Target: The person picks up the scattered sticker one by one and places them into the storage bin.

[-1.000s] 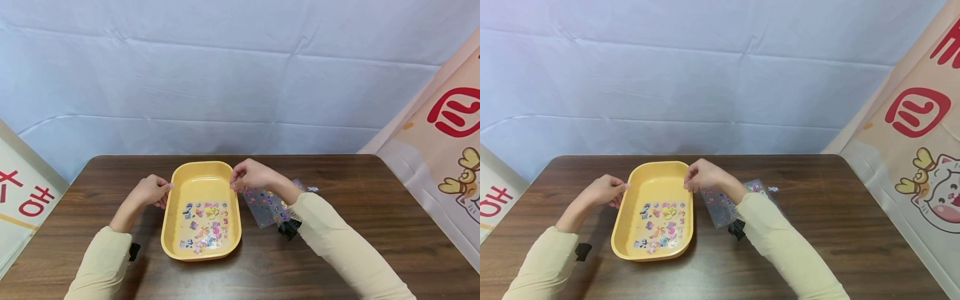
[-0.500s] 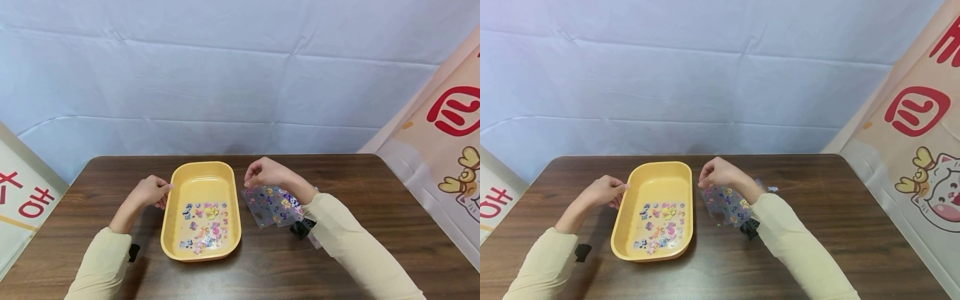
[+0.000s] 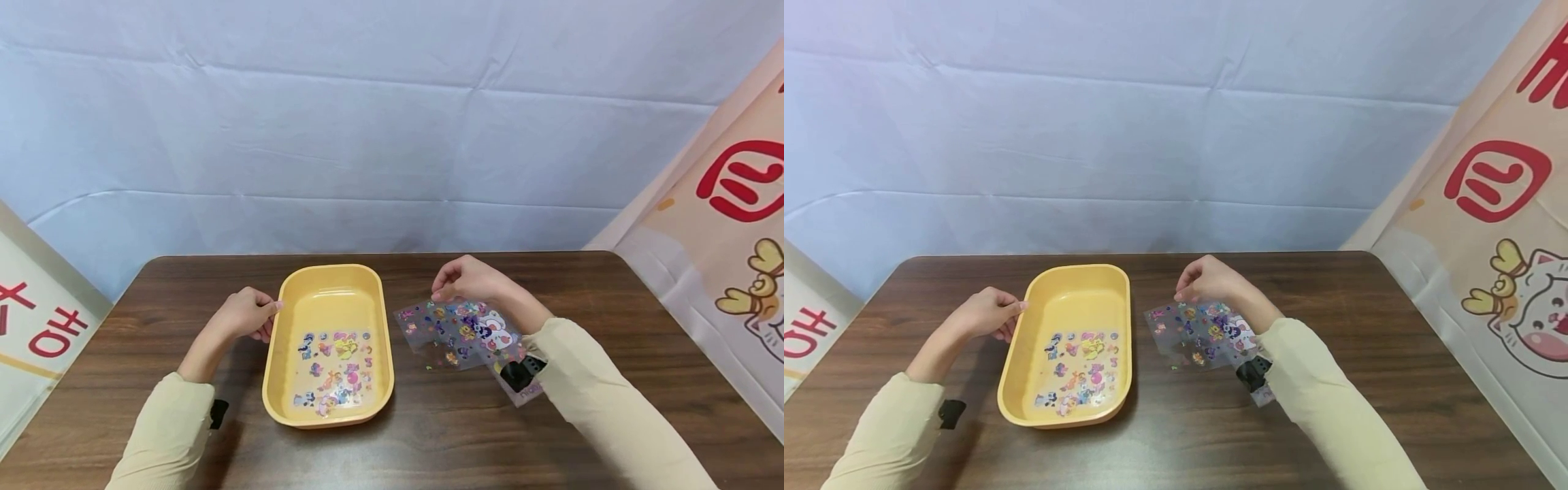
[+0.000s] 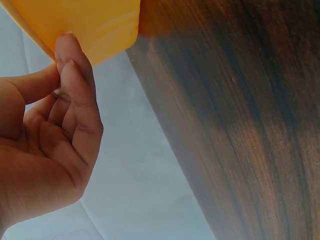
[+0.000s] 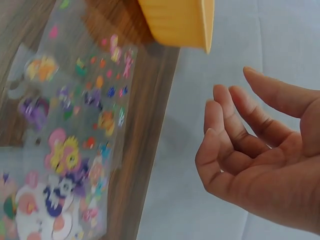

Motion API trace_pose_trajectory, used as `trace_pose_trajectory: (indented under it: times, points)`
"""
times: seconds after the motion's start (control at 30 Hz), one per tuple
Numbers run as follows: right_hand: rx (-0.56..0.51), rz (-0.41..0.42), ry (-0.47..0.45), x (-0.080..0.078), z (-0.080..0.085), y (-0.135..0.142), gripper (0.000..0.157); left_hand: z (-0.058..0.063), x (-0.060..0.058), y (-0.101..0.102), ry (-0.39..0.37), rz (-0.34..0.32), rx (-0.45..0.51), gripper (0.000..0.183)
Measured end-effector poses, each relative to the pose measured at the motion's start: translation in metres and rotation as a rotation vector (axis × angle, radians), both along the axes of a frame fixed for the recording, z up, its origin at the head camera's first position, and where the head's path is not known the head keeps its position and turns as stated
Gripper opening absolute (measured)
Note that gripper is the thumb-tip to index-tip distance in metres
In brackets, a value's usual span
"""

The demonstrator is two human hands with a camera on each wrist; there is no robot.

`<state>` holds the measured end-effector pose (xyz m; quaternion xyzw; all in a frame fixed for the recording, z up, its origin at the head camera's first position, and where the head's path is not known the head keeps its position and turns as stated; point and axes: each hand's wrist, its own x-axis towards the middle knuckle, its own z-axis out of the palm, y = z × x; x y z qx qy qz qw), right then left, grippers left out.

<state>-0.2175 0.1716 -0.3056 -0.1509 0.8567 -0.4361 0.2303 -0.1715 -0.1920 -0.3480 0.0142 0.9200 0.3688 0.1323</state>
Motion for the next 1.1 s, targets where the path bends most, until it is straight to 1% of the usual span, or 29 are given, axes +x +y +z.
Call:
trace_pose_trajectory:
  times: [0.07,0.27,0.43,0.57,0.7,1.1]
  points:
    - [0.002,-0.004,0.0,-0.001,-0.001,0.006,0.01,0.0,0.0,0.0,-0.001,0.001,-0.001,0.033]
    - [0.05,-0.014,0.047,-0.001,-0.002,0.024,0.01,-0.001,0.0,0.0,0.002,0.0,-0.003,0.034]
    - [0.093,-0.058,0.049,-0.002,-0.002,0.037,0.012,-0.001,0.0,-0.001,0.008,-0.003,-0.005,0.033]
    - [0.068,-0.086,0.015,-0.003,-0.003,0.045,0.013,-0.001,0.0,-0.001,0.01,-0.006,-0.005,0.032]
    - [0.037,-0.097,-0.015,-0.004,-0.005,0.052,0.015,-0.001,0.0,-0.001,0.005,-0.004,-0.003,0.032]
    - [0.061,-0.107,0.002,-0.002,-0.008,0.066,0.016,-0.002,-0.001,-0.001,0.001,0.0,0.007,0.032]
